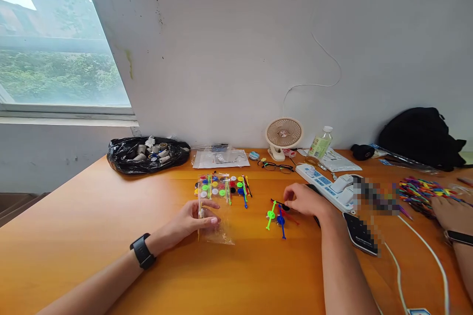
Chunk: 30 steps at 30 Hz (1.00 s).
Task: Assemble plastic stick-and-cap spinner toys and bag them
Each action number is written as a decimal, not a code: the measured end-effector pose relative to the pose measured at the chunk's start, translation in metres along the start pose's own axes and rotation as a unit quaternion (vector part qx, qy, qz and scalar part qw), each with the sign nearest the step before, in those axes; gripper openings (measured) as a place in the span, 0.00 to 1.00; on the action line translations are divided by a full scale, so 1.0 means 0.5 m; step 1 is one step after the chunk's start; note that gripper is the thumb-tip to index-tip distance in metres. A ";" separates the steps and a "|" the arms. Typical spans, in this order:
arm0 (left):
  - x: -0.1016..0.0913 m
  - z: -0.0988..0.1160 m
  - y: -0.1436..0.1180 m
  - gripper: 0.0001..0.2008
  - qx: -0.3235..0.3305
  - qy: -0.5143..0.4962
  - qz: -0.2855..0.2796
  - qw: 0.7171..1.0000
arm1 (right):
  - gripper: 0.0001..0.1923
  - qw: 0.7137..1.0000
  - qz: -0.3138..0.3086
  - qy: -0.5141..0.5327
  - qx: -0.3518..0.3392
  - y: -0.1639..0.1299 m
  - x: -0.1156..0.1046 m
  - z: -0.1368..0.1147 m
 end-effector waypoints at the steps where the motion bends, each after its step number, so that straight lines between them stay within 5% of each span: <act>1: 0.000 0.000 0.000 0.28 0.000 0.002 0.000 1.000 | 0.10 1.000 -0.013 0.014 -0.007 0.000 0.008 0.001; 6: 0.000 -0.002 -0.004 0.29 -0.016 -0.009 -0.004 1.000 | 0.09 0.999 -0.015 0.035 -0.029 0.009 0.024 -0.009; 10: 0.001 -0.004 -0.004 0.28 -0.019 -0.009 -0.003 1.000 | 0.07 0.986 0.153 0.057 -0.033 0.023 -0.043 -0.042; 14: 0.010 -0.004 -0.004 0.28 -0.002 0.004 -0.026 1.000 | 0.10 0.903 0.313 0.290 -0.049 0.000 -0.112 -0.130; 17: 0.014 -0.007 -0.004 0.29 0.003 0.001 -0.036 0.999 | 0.11 0.829 0.297 0.470 -0.065 -0.024 -0.097 -0.222; 19: 0.014 -0.011 -0.003 0.29 0.002 -0.001 -0.034 0.999 | 0.11 0.808 0.271 0.515 -0.086 -0.040 -0.073 -0.286; 23: 0.014 -0.018 -0.003 0.29 0.008 0.005 -0.027 1.000 | 0.11 0.828 0.256 0.480 -0.133 -0.058 -0.034 -0.372; 30: 0.011 -0.021 -0.005 0.31 -0.001 -0.009 -0.012 1.000 | 0.13 0.900 0.227 0.304 -0.215 -0.048 -0.010 -0.429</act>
Point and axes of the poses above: each hand's wrist, its own y-axis towards the middle knuckle, its own x-axis out of the palm, z = x × y, the point moved 9 cm from there along y, towards the middle knuckle, and after that the axes turned 15 degrees about z, right-handed, at the moved point
